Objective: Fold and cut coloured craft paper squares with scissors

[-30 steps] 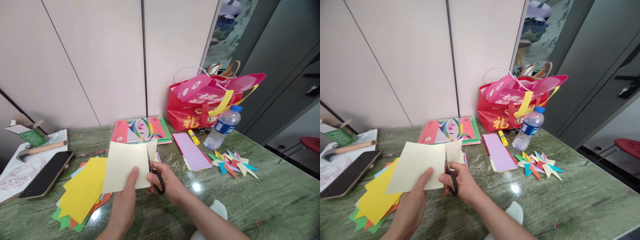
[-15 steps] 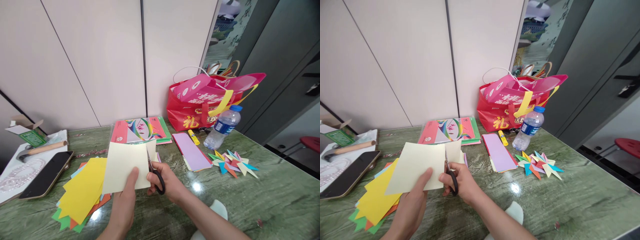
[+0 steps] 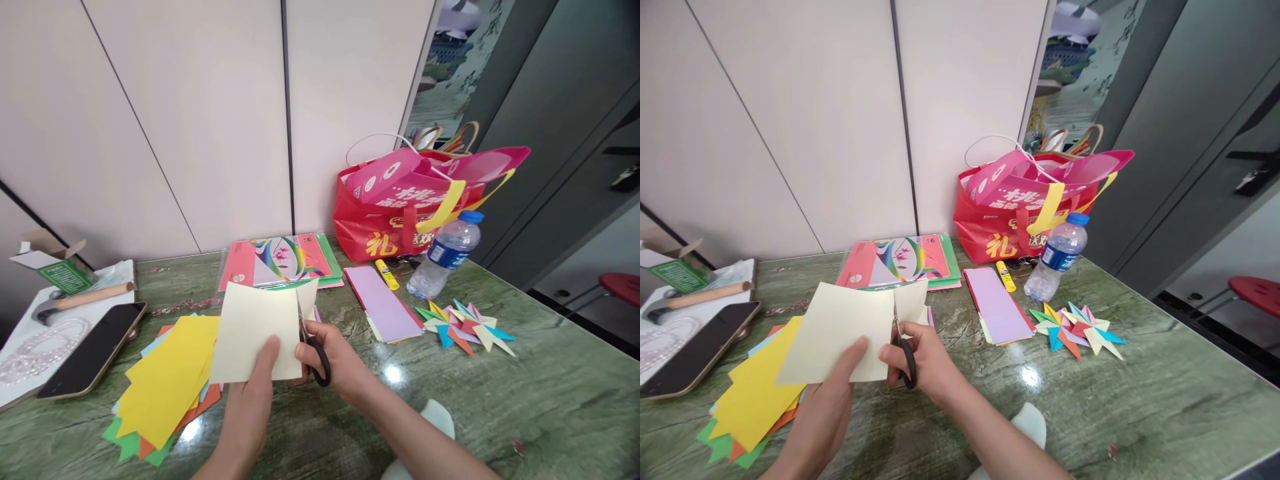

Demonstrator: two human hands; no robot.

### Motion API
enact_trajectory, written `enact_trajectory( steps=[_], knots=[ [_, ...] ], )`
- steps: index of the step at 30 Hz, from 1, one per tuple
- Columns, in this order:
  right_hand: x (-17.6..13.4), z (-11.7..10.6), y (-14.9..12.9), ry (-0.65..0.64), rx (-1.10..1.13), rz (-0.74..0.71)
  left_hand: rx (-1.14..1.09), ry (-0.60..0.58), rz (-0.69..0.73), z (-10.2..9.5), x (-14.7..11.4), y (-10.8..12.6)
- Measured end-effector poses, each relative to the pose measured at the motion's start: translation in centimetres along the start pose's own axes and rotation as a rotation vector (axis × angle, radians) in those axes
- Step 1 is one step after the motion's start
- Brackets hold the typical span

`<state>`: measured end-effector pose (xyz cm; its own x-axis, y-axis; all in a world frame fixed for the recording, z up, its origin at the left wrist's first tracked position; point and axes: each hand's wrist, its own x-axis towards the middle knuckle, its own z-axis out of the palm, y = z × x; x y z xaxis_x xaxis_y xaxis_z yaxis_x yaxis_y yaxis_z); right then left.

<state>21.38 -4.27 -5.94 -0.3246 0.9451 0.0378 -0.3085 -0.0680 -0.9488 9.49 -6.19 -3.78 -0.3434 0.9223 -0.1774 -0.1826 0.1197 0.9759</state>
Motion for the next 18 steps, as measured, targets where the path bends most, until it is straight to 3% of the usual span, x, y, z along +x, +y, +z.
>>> enact_trajectory(
  steps=[18],
  knots=[
    [-0.04, 0.02, -0.17, 0.018, 0.041, 0.003, 0.005, -0.012, -0.016, -0.32, 0.02, -0.52]
  ],
)
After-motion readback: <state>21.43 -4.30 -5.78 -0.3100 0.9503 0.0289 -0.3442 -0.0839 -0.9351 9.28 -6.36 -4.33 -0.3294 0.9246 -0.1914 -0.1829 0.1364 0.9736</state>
